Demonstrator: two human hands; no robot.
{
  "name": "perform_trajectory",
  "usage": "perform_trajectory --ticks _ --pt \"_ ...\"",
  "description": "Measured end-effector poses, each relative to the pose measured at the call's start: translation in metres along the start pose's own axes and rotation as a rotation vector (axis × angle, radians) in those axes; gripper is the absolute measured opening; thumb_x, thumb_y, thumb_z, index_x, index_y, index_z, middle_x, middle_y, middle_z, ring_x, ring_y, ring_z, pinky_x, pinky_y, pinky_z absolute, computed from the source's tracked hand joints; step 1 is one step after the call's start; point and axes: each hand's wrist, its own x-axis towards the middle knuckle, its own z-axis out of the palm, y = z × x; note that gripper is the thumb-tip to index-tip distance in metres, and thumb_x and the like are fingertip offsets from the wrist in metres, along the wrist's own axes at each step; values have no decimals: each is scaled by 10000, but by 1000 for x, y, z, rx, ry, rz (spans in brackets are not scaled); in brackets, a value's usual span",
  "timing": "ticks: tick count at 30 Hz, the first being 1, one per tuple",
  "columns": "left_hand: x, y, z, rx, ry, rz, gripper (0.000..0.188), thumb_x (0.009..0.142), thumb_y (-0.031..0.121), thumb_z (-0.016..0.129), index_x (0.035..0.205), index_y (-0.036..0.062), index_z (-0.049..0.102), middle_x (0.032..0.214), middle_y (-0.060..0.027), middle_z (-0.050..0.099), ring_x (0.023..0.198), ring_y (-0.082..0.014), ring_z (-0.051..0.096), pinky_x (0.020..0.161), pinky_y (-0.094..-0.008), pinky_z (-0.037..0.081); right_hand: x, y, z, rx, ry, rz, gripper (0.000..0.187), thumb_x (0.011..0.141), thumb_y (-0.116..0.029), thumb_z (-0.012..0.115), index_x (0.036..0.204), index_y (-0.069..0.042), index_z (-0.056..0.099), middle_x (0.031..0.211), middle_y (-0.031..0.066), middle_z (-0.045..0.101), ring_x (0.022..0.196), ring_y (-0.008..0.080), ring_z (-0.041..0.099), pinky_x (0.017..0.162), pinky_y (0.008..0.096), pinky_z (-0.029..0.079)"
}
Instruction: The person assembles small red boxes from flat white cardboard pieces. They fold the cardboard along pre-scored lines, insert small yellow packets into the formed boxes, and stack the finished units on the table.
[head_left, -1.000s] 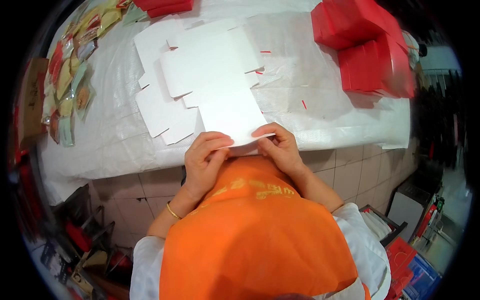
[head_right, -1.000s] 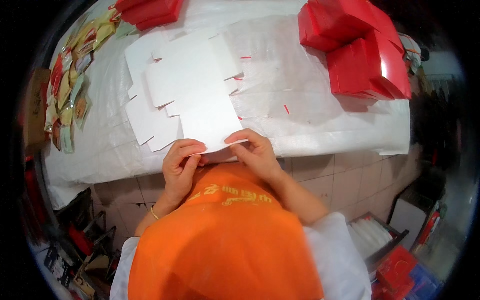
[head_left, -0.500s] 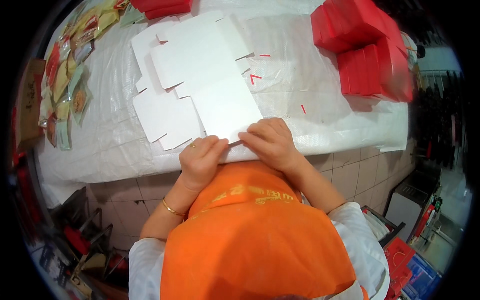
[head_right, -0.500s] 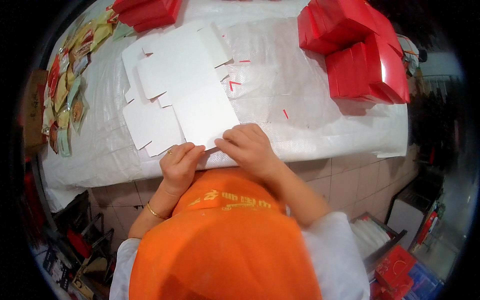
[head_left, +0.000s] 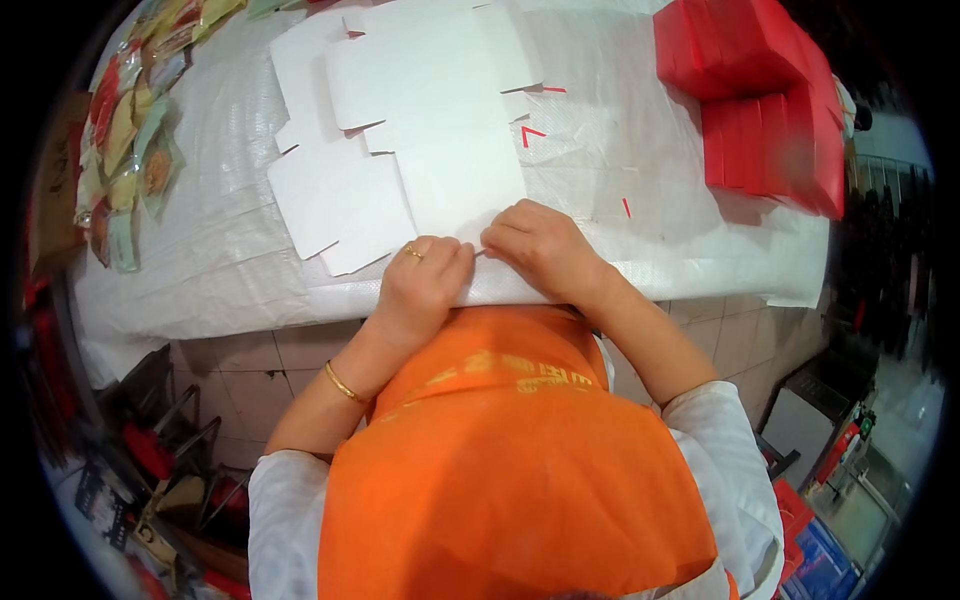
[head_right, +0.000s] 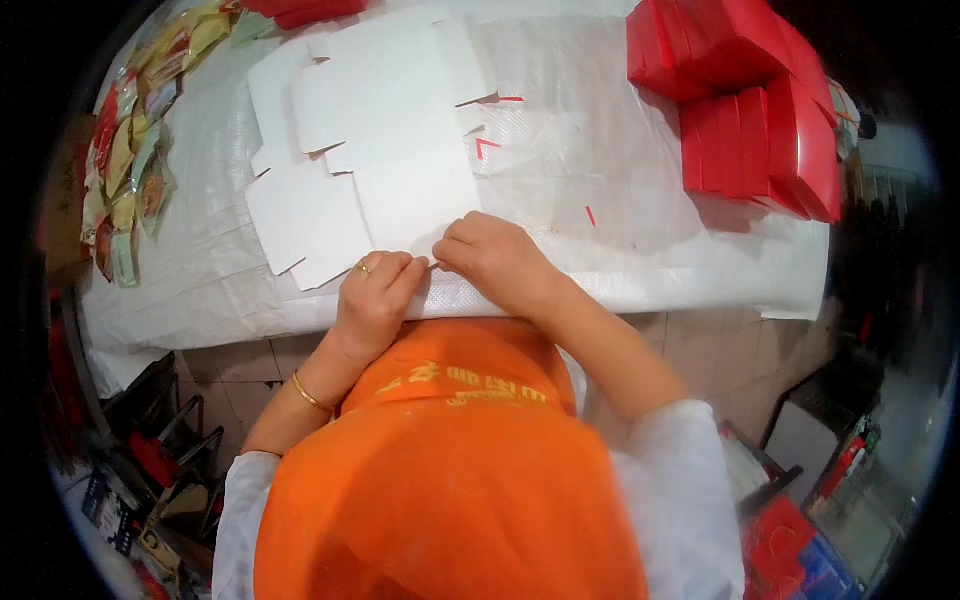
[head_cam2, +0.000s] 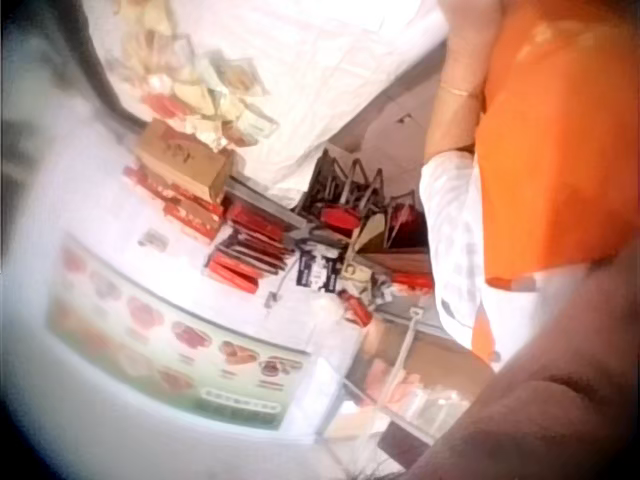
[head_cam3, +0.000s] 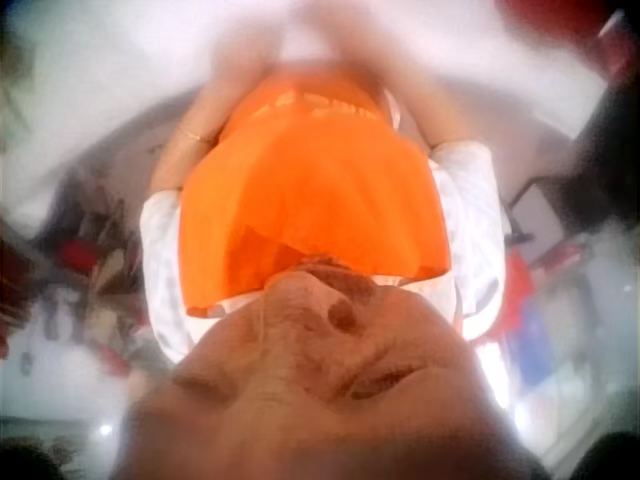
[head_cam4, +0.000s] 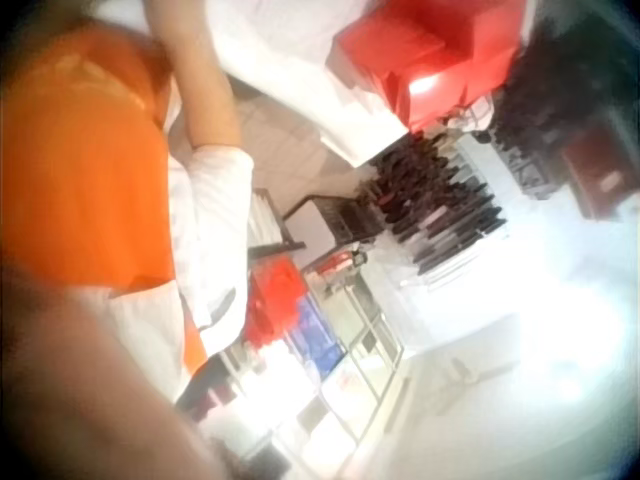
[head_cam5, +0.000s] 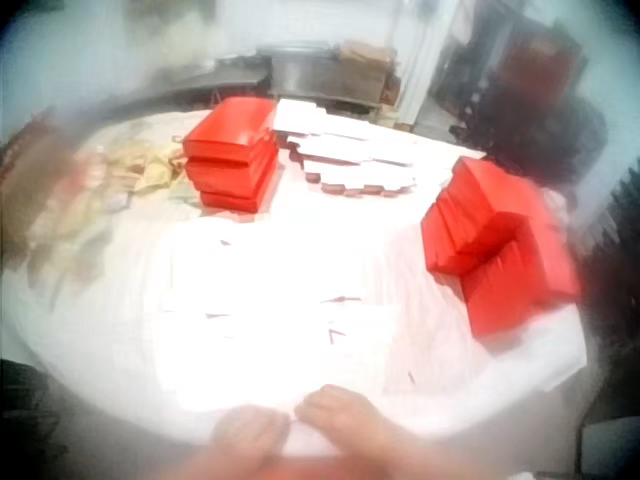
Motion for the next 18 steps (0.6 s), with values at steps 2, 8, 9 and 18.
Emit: perform_trajectory --ticks 2,8,9,18 --pt "4 -4 -2 -46 -47 -36 193 727 15 737 912 44 690 835 -52 641 750 -227 635 650 -338 523 3 1 -4 42 -46 21 118 831 -95 698 921 -70 627 860 65 581 837 268 579 715 379 506" --pt "19 -16 -8 -193 -172 -107 168 742 62 789 877 64 689 791 -64 649 720 -250 635 638 -348 527 0 5 -16 17 -74 63 123 833 -103 704 914 -80 614 889 59 571 885 271 567 775 380 488" --pt "21 -17 -10 -196 -197 -124 162 750 68 790 877 65 691 793 -67 651 722 -255 635 641 -351 526 0 6 -17 3 -63 48 127 831 -105 707 911 -82 612 889 56 571 886 270 566 779 378 487" --pt "27 -18 -14 -262 -256 -175 129 788 76 776 887 54 696 800 -83 657 728 -270 636 652 -364 519 0 21 -24 17 -78 -6 149 823 -112 743 916 -83 630 909 46 594 888 260 575 787 366 492"
